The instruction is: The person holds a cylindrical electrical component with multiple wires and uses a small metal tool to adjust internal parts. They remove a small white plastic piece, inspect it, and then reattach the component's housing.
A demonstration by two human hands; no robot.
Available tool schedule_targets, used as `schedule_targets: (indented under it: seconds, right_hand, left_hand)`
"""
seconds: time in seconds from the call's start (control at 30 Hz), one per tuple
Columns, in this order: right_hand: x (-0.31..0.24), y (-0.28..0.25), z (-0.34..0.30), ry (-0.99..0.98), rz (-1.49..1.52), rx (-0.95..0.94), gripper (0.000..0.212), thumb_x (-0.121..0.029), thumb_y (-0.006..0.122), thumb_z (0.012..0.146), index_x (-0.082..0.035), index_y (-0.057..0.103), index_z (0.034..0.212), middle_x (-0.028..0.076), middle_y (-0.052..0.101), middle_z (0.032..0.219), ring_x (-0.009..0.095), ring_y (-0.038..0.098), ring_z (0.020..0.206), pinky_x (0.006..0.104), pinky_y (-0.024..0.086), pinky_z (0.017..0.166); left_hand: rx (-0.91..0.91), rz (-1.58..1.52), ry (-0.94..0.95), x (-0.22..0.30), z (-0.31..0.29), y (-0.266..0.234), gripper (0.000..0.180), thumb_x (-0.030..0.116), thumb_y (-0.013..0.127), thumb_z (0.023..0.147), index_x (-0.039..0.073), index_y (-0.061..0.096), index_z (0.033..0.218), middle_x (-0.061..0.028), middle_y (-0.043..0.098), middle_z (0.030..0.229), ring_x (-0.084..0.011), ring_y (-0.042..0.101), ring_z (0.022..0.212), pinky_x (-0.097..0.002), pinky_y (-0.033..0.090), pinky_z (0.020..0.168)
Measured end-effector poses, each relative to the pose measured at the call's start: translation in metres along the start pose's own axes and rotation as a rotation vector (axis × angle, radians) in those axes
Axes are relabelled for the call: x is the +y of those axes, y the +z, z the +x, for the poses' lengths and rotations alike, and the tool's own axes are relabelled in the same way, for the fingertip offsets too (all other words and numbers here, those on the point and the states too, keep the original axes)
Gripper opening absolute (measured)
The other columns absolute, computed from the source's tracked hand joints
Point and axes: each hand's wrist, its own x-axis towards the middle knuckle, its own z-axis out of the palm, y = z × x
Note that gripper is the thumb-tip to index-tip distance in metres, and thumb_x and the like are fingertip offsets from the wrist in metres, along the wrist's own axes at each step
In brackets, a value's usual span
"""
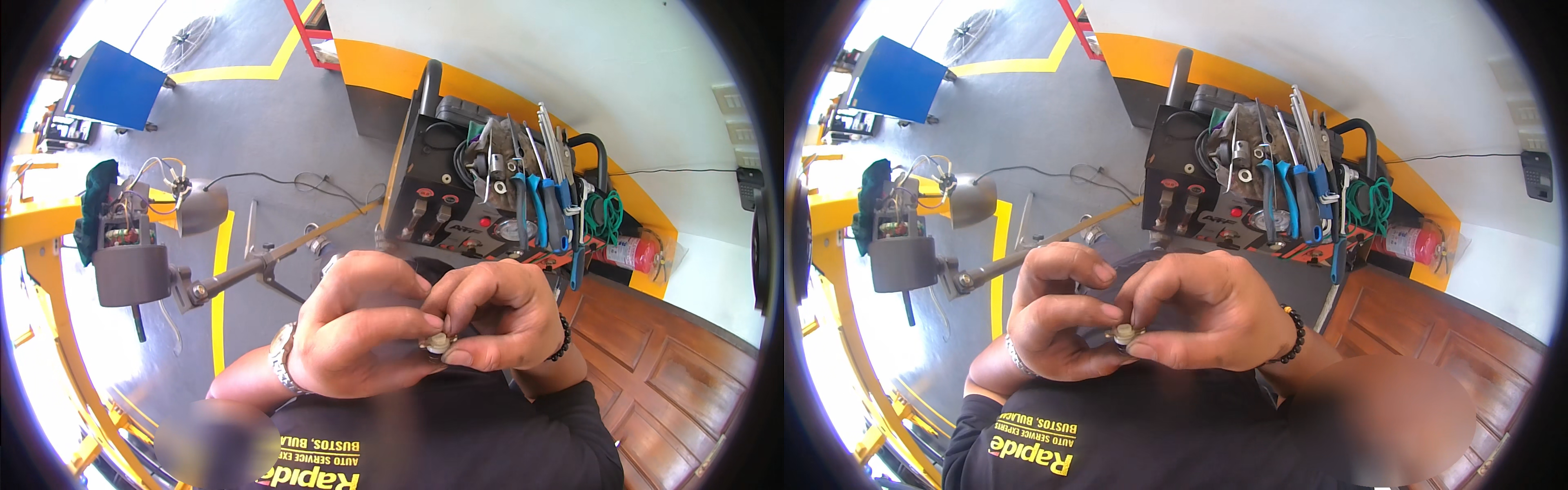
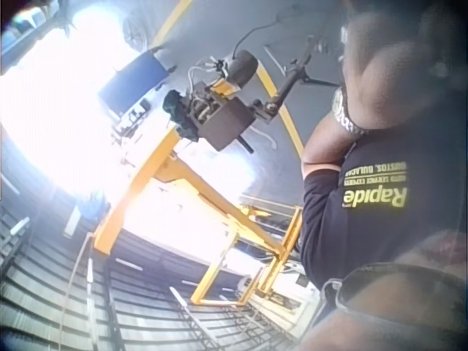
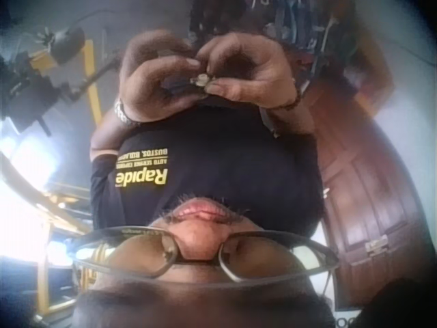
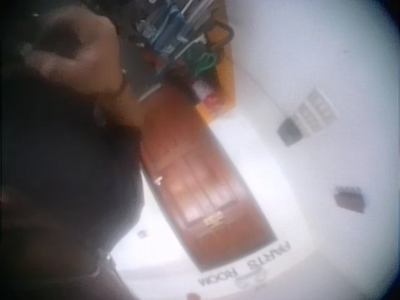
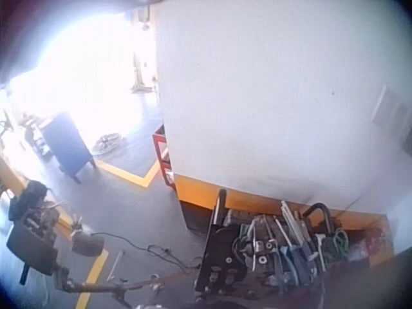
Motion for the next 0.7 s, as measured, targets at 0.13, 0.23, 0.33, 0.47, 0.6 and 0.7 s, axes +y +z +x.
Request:
schedule_targets:
  seconds: [0.13, 0.23, 0.33, 0.47, 0.6, 0.7]
  right_hand:
    - [0.006, 0.004, 0.000, 0.056, 0.165, 0.038, 0.015, 0.003, 0.075, 0.082, 0.001, 0.065, 0.094, 0.013, 0.072, 0.102, 0.018, 0.067, 0.096, 0.0313, 0.052, 0.088]
    - [0.005, 0.003, 0.002, 0.076, 0.158, 0.018, 0.014, 0.005, 0.071, 0.083, 0.004, 0.066, 0.097, 0.013, 0.071, 0.103, 0.018, 0.066, 0.096, 0.0315, 0.051, 0.089]
    - [0.005, 0.004, 0.003, 0.076, 0.110, 0.059, 0.013, 0.006, 0.065, 0.086, 0.005, 0.065, 0.099, 0.016, 0.071, 0.104, 0.019, 0.067, 0.096, 0.0326, 0.052, 0.090]
    - [0.007, 0.000, 0.004, -0.003, 0.145, 0.216, 0.010, 0.002, 0.061, 0.089, 0.005, 0.063, 0.098, 0.022, 0.070, 0.103, 0.023, 0.069, 0.094, 0.0361, 0.056, 0.087]
    - [0.006, -0.012, 0.001, -0.108, 0.056, 0.298, 0.010, -0.002, 0.062, 0.088, 0.004, 0.060, 0.095, 0.026, 0.070, 0.096, 0.026, 0.070, 0.085, 0.0387, 0.060, 0.078]
    - [0.004, -0.023, -0.003, -0.172, -0.076, 0.362, 0.011, -0.004, 0.062, 0.089, 0.005, 0.060, 0.095, 0.025, 0.069, 0.095, 0.025, 0.070, 0.082, 0.0378, 0.060, 0.077]
  left_hand:
    - [-0.008, -0.065, 0.069, -0.002, 0.003, -0.003, 0.053, 0.002, 0.089, 0.061, 0.003, 0.066, 0.108, -0.0144, 0.061, 0.109, -0.0289, 0.062, 0.095, -0.0379, 0.051, 0.080]
    - [-0.016, -0.078, 0.059, -0.004, 0.000, -0.005, 0.049, 0.000, 0.086, 0.063, 0.002, 0.066, 0.108, -0.0147, 0.062, 0.109, -0.0306, 0.062, 0.096, -0.0392, 0.051, 0.081]
    - [-0.014, -0.058, 0.060, -0.008, -0.002, -0.008, 0.038, 0.002, 0.082, 0.070, 0.001, 0.065, 0.103, -0.0146, 0.062, 0.106, -0.0303, 0.062, 0.094, -0.0399, 0.052, 0.081]
    - [0.002, -0.051, 0.042, -0.016, -0.008, -0.010, 0.023, 0.008, 0.076, 0.080, 0.000, 0.064, 0.097, -0.0144, 0.062, 0.100, -0.0282, 0.063, 0.091, -0.0393, 0.054, 0.080]
    - [0.019, -0.103, -0.009, -0.017, -0.009, -0.011, 0.020, 0.005, 0.074, 0.081, -0.002, 0.063, 0.097, -0.0153, 0.062, 0.099, -0.0284, 0.064, 0.091, -0.0391, 0.055, 0.080]
    - [0.005, -0.096, -0.007, -0.023, -0.014, -0.012, 0.020, 0.005, 0.074, 0.083, -0.002, 0.062, 0.098, -0.0155, 0.062, 0.100, -0.0278, 0.064, 0.091, -0.0392, 0.055, 0.081]
